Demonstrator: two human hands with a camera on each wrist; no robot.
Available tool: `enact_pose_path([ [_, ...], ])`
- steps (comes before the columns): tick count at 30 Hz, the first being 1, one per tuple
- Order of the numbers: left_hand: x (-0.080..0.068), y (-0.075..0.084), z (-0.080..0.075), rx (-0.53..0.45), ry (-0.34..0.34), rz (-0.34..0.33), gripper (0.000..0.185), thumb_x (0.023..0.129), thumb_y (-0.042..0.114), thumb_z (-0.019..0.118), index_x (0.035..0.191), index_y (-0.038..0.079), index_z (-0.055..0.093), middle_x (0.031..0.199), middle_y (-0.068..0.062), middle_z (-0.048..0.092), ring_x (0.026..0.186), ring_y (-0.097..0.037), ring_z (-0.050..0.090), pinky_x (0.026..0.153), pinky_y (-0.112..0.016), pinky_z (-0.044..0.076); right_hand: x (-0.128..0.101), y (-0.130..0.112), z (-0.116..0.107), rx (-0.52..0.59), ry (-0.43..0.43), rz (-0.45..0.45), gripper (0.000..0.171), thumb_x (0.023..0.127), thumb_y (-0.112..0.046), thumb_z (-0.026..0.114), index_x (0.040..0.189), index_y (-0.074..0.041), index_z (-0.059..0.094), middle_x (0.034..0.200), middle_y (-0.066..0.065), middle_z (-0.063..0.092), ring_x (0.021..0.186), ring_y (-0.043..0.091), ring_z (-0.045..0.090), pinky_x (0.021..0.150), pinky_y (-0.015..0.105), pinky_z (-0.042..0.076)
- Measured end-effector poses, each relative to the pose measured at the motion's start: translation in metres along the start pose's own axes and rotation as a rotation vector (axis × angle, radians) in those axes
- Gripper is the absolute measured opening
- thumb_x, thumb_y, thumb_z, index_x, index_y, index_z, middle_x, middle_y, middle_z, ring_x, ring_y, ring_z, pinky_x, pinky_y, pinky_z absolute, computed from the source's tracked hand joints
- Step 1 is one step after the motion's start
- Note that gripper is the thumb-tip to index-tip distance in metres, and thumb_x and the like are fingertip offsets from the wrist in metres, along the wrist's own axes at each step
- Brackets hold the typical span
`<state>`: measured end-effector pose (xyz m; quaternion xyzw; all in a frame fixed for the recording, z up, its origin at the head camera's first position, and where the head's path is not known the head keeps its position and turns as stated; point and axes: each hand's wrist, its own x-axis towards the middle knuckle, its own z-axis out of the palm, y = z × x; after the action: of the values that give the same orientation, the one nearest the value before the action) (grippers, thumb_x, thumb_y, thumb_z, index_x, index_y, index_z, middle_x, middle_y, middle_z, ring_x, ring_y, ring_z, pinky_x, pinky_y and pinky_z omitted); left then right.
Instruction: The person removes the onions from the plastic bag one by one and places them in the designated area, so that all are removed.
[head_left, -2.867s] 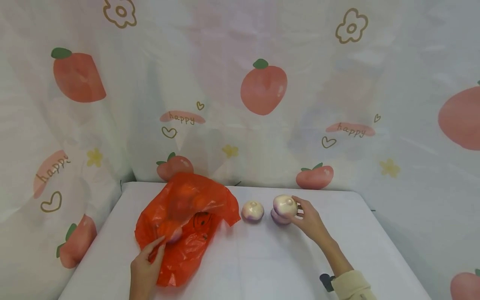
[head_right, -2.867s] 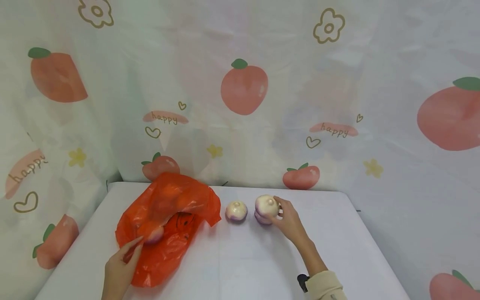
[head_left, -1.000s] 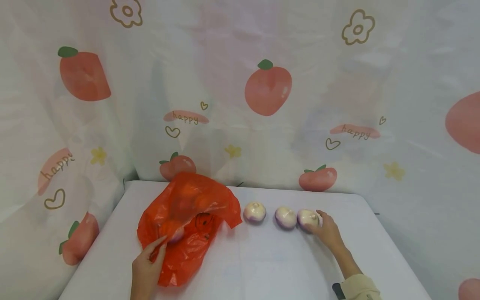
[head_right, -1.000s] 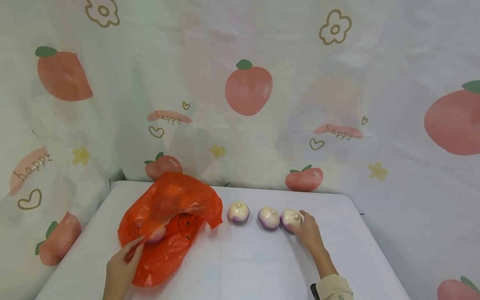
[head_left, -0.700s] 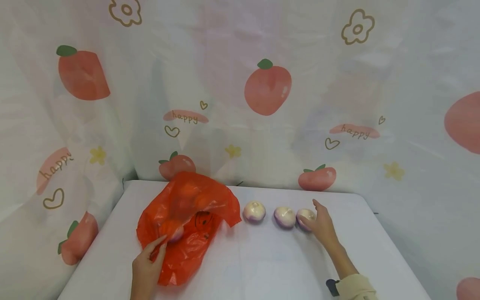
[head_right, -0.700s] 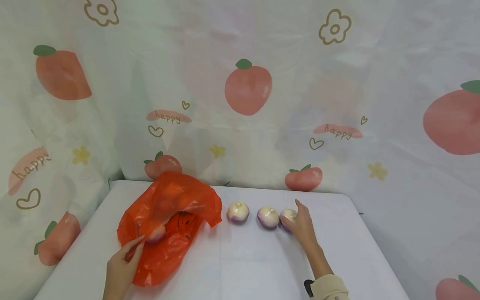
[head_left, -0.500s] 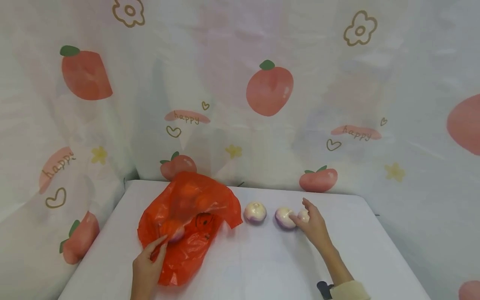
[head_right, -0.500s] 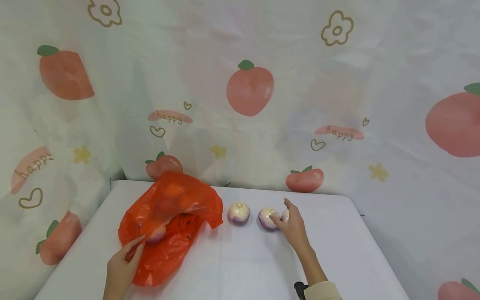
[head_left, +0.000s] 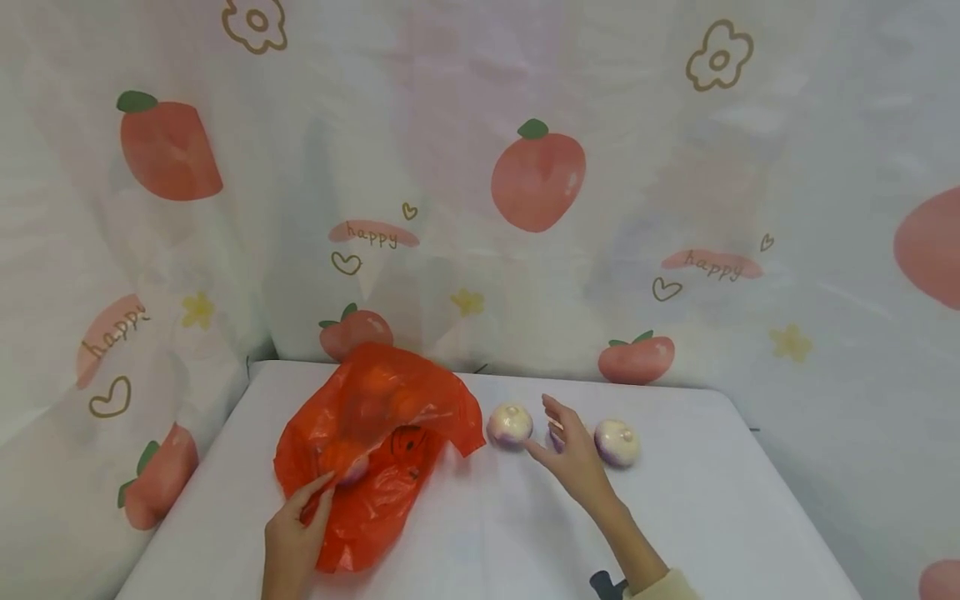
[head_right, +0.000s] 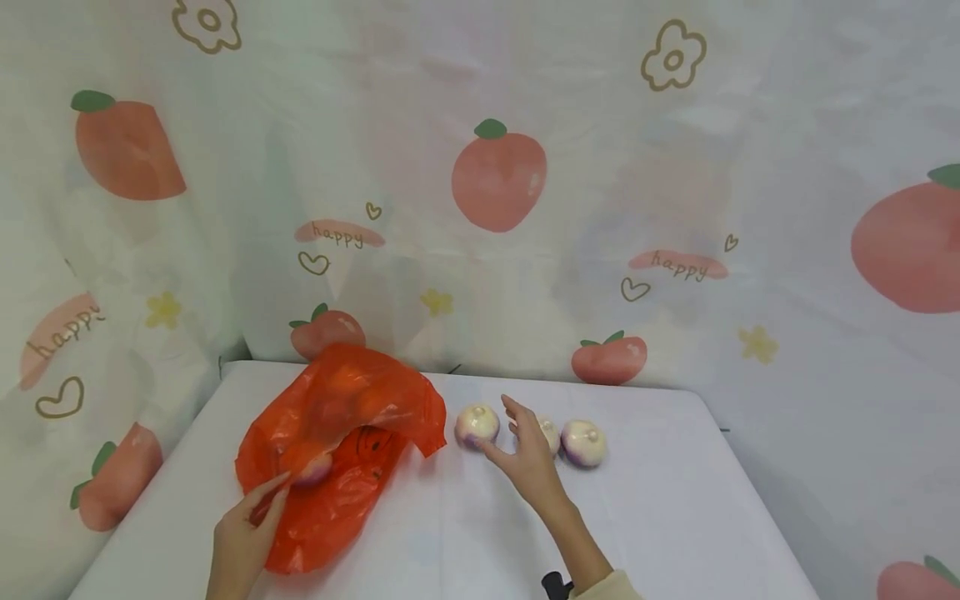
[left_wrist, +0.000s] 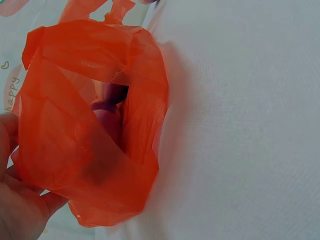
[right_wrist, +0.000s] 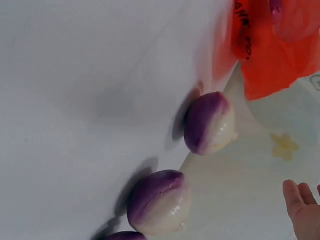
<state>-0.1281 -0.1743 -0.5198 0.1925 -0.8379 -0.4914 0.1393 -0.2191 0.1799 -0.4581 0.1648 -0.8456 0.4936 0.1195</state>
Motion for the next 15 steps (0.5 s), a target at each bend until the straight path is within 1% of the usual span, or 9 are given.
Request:
enact_pose_path([
  [3, -0.001, 0.000, -0.001, -0.003, -0.004, 0.012, 0.033, 0.092, 0.024, 0.060, 0.121, 0.010, 0.064, 0.117, -0.013, 0.063, 0.103, -0.030, 0.060, 0.087, -0.040, 0.045, 0.001, -0.007, 0.010, -0.001, -0.002, -0.029, 0.071, 0.077, -0.012, 0.079, 0.137, 0.001, 0.042, 0.136, 0.016, 0.047, 0.124, 0.030, 0.045, 0.099, 0.039, 0.040],
  [4, 0.000, 0.000, -0.001, -0.004, -0.002, 0.016, 0.032, 0.092, 0.023, 0.060, 0.121, 0.010, 0.065, 0.117, -0.013, 0.063, 0.103, -0.030, 0.060, 0.087, -0.040, 0.045, 0.002, -0.004, 0.014, -0.006, 0.004, -0.048, 0.071, 0.077, -0.014, 0.079, 0.136, 0.000, 0.043, 0.135, 0.014, 0.047, 0.124, 0.028, 0.045, 0.098, 0.037, 0.040],
  [10, 0.000, 0.000, -0.001, 0.000, 0.004, 0.013, 0.031, 0.092, 0.021, 0.061, 0.121, 0.010, 0.065, 0.117, -0.013, 0.063, 0.103, -0.029, 0.060, 0.086, -0.040, 0.046, -0.001, -0.014, 0.034, -0.033, -0.007, -0.154, 0.065, 0.075, -0.015, 0.081, 0.131, -0.006, 0.049, 0.129, 0.009, 0.051, 0.117, 0.027, 0.051, 0.094, 0.039, 0.045],
  [13, -0.001, 0.001, -0.002, 0.001, 0.002, 0.008, 0.032, 0.092, 0.023, 0.060, 0.121, 0.010, 0.064, 0.118, -0.013, 0.063, 0.103, -0.030, 0.060, 0.087, -0.039, 0.045, -0.006, -0.017, 0.048, -0.021, -0.051, -0.177, 0.064, 0.075, -0.016, 0.081, 0.130, -0.008, 0.050, 0.127, 0.005, 0.053, 0.113, 0.026, 0.054, 0.092, 0.039, 0.047],
  [15, -0.001, 0.001, -0.003, 0.001, 0.002, 0.005, 0.033, 0.092, 0.024, 0.060, 0.122, 0.010, 0.064, 0.119, -0.013, 0.062, 0.103, -0.030, 0.060, 0.087, -0.039, 0.045, -0.010, -0.017, 0.059, 0.008, -0.097, -0.184, 0.063, 0.076, -0.017, 0.080, 0.131, -0.008, 0.050, 0.127, 0.005, 0.053, 0.113, 0.026, 0.054, 0.092, 0.039, 0.047],
])
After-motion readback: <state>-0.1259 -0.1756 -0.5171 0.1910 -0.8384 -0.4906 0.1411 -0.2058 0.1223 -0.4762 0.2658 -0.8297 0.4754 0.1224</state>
